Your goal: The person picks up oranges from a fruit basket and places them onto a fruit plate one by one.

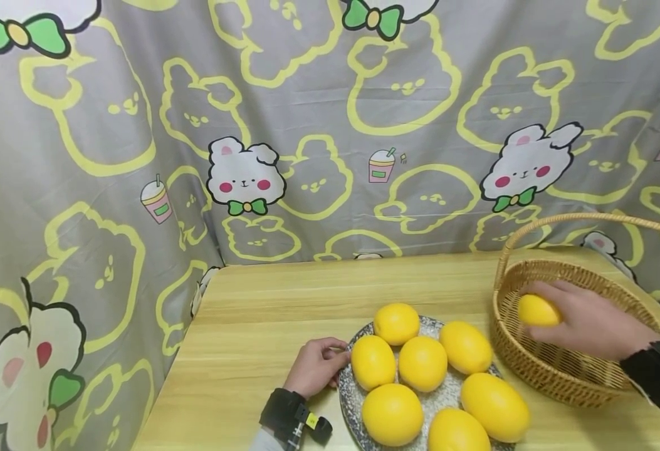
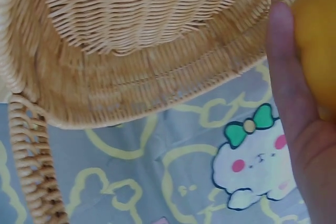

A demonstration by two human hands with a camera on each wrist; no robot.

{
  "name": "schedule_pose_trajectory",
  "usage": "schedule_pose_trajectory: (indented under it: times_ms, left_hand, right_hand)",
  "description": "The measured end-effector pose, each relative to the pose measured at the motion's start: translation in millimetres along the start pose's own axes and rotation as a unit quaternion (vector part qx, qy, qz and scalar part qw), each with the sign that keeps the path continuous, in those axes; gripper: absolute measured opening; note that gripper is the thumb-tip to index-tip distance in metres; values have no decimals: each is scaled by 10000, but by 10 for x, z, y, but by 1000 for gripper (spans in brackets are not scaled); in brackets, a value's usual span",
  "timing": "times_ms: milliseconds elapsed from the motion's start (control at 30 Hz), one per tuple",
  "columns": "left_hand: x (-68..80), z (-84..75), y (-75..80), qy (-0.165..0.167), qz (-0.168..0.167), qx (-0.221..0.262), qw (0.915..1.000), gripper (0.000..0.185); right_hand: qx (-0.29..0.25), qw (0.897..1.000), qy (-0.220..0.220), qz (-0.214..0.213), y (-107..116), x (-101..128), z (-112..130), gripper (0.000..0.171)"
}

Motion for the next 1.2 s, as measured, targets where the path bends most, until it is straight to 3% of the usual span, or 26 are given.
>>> schedule_pose_trajectory:
  times_ms: [267, 467, 733, 1000, 1200]
  left_hand:
    - [-5, 0, 0, -42, -30, -38, 10000, 31]
    - [-14, 3, 7, -61, -33, -65, 10000, 31]
    - [-10, 13, 8, -46, -41, -81, 9999, 31]
    - [-18, -8, 1, -114, 4, -129, 9999, 32]
    - [-15, 2, -1, -108, -2, -97, 9999, 30]
  right_hand:
    - [-68, 9986, 287, -442, 39, 95, 284, 64]
    - [-206, 9982, 445, -350, -3, 157, 554, 63]
    - [-153, 9932, 1022, -538, -83, 206, 983, 61]
    - [-141, 9873, 1461, -602, -183, 268, 1248, 63]
    - [-46, 9745, 2000, -1014, -245, 311, 1440, 69]
Point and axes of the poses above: each hand's wrist, its own x-axis away from the middle knuckle, its own y-axis out of the back of the hand, z = x × y, the point moved 6 cm from there along -x, towards the middle knuckle, and after that the axes turned 6 degrees about -x, right-handed, at the moved point
